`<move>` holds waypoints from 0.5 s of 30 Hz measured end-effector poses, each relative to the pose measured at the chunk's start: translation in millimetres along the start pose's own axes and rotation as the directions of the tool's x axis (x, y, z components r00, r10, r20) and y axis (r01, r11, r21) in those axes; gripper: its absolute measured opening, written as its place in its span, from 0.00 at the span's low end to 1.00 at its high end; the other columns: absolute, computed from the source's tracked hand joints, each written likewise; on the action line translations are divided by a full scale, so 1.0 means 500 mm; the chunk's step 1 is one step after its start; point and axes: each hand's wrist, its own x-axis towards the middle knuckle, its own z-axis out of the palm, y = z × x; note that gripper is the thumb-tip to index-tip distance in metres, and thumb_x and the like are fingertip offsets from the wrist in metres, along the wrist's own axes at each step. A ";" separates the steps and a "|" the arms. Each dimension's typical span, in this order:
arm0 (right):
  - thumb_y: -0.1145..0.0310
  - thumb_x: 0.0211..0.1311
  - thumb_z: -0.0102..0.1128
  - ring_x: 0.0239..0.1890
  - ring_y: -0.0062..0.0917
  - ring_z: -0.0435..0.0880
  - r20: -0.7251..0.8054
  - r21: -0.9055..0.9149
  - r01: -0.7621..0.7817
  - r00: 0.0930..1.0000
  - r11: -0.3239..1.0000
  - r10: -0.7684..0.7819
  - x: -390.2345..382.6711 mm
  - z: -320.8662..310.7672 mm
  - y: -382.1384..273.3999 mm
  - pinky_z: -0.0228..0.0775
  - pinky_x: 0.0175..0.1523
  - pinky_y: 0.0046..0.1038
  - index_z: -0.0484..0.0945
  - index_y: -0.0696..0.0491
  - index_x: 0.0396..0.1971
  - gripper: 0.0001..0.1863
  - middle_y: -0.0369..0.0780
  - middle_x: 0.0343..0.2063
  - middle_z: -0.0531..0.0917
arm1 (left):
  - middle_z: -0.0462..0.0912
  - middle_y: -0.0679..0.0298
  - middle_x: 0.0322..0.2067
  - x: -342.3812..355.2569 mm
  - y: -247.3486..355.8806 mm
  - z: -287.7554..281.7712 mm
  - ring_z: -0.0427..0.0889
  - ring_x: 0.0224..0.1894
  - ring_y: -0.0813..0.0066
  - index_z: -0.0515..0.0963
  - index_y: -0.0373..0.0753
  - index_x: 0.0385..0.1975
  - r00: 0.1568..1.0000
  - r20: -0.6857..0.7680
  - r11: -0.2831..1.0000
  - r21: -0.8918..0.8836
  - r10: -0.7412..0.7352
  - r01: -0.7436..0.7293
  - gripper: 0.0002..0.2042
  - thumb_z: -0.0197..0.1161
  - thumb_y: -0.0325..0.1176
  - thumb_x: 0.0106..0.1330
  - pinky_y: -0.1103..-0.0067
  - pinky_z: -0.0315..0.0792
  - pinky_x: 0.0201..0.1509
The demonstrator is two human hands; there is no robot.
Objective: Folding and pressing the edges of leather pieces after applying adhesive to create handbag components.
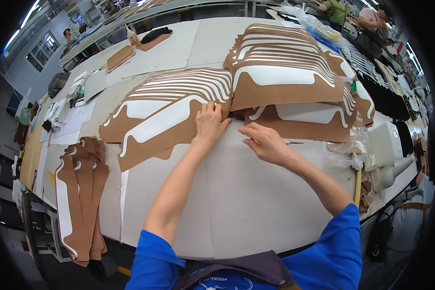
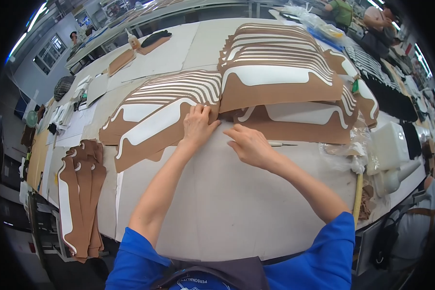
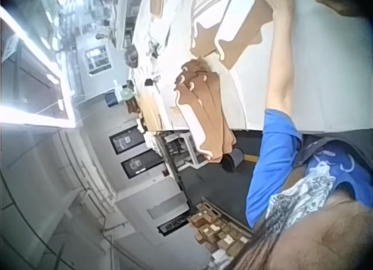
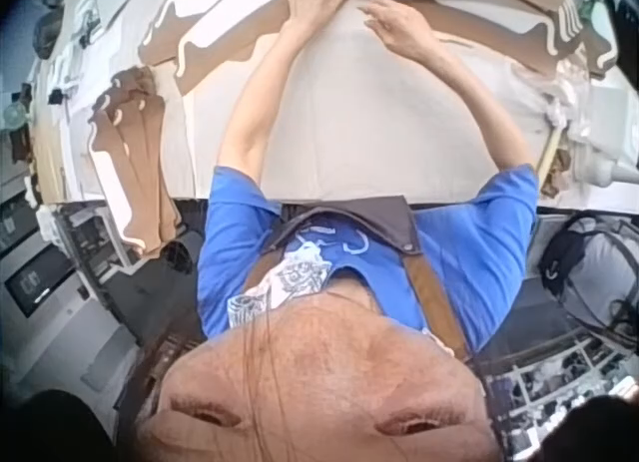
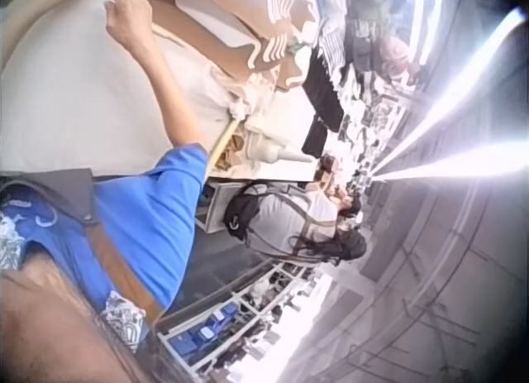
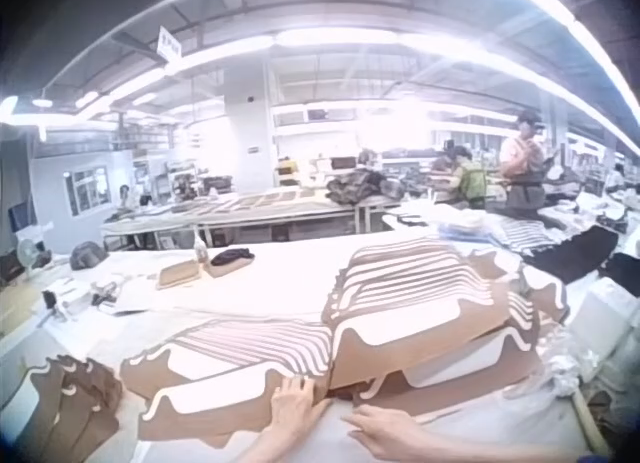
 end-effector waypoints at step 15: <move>0.75 0.60 0.61 0.46 0.45 0.90 0.137 -0.137 -0.399 0.899 0.907 0.416 0.320 0.047 0.026 0.81 0.49 0.44 0.84 0.64 0.44 0.14 0.55 0.42 0.88 | 0.83 0.61 0.44 -0.037 -0.039 0.020 0.81 0.49 0.59 0.83 0.39 0.45 0.991 0.009 0.989 0.075 0.130 -0.130 0.13 0.71 0.31 0.60 0.64 0.78 0.50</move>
